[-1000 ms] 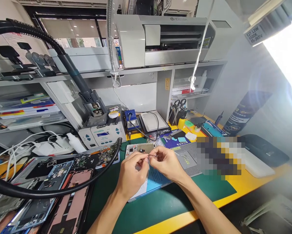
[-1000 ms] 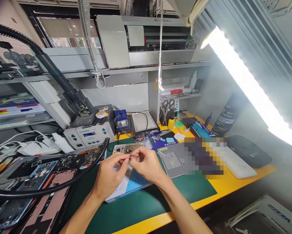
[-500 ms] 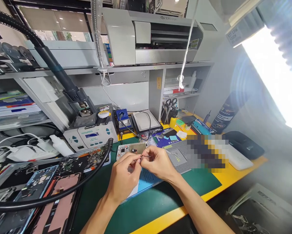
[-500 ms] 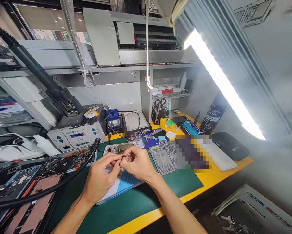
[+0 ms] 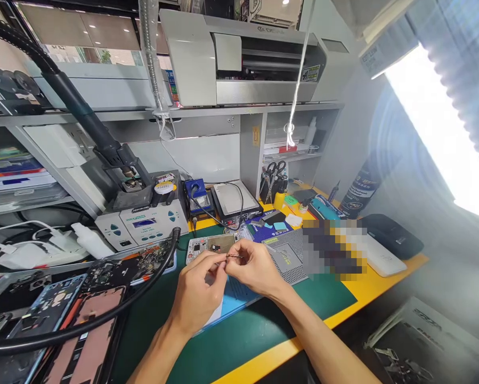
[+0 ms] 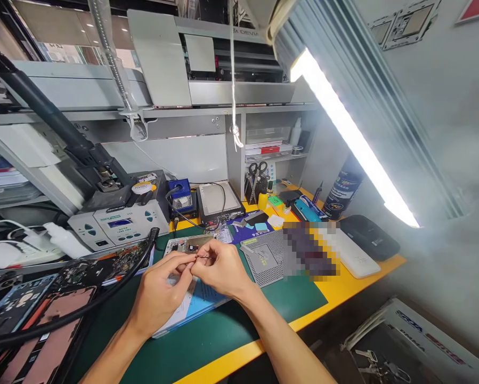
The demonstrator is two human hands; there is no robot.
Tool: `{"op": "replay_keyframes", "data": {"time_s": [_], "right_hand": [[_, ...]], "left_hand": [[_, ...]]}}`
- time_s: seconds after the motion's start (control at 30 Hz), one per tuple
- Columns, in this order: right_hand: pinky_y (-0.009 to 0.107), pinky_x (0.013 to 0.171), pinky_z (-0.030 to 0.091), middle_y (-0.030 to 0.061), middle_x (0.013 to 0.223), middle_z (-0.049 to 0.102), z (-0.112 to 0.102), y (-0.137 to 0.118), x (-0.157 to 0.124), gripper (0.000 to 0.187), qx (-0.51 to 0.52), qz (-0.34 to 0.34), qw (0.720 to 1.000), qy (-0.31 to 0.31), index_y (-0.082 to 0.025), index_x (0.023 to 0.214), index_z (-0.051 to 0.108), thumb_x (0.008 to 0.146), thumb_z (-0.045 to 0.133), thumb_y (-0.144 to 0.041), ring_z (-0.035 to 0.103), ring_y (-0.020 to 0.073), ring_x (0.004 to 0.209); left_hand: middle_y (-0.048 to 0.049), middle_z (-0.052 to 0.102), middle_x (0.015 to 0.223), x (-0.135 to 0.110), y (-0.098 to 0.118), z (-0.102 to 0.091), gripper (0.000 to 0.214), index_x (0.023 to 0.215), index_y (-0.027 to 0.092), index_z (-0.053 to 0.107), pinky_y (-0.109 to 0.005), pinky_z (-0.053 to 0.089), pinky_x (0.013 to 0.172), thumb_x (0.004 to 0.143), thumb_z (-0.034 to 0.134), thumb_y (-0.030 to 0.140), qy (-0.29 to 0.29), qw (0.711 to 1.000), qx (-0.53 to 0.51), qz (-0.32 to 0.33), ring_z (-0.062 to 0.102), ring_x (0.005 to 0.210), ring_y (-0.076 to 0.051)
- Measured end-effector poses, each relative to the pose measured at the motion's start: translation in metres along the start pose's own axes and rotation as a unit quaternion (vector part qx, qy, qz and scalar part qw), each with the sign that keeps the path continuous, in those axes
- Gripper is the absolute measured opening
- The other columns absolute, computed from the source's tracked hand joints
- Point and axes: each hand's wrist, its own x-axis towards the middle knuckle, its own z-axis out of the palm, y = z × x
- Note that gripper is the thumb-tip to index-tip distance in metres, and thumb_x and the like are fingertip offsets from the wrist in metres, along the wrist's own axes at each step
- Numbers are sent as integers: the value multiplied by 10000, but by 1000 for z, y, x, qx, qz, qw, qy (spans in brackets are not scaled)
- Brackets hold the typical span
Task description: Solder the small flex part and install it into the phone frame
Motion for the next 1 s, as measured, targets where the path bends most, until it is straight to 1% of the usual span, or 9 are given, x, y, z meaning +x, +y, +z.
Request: {"op": "replay_keyframes", "data": {"time_s": [0.33, 1.0], "right_hand": [[211, 530, 376, -47, 634, 573, 2, 1, 0, 59, 8, 0, 1000, -2, -173, 725, 613, 678, 648, -164, 461, 89, 571], [210, 523, 381, -53, 623, 571, 0, 1, 0, 60, 7, 6, 1000, -10, -176, 726, 616, 676, 647, -163, 465, 91, 563]], "left_hand": [[-23, 696, 887, -2, 0, -1, 210, 1022, 182, 728, -222, 550, 670, 923, 555, 115, 2, 1000, -2, -1, 655, 751, -122], [-10, 693, 887, -1, -1, -1, 193, 999, 203, 717, -223, 544, 672, 927, 559, 121, 0, 1000, -4, -2, 651, 756, -120]]}}
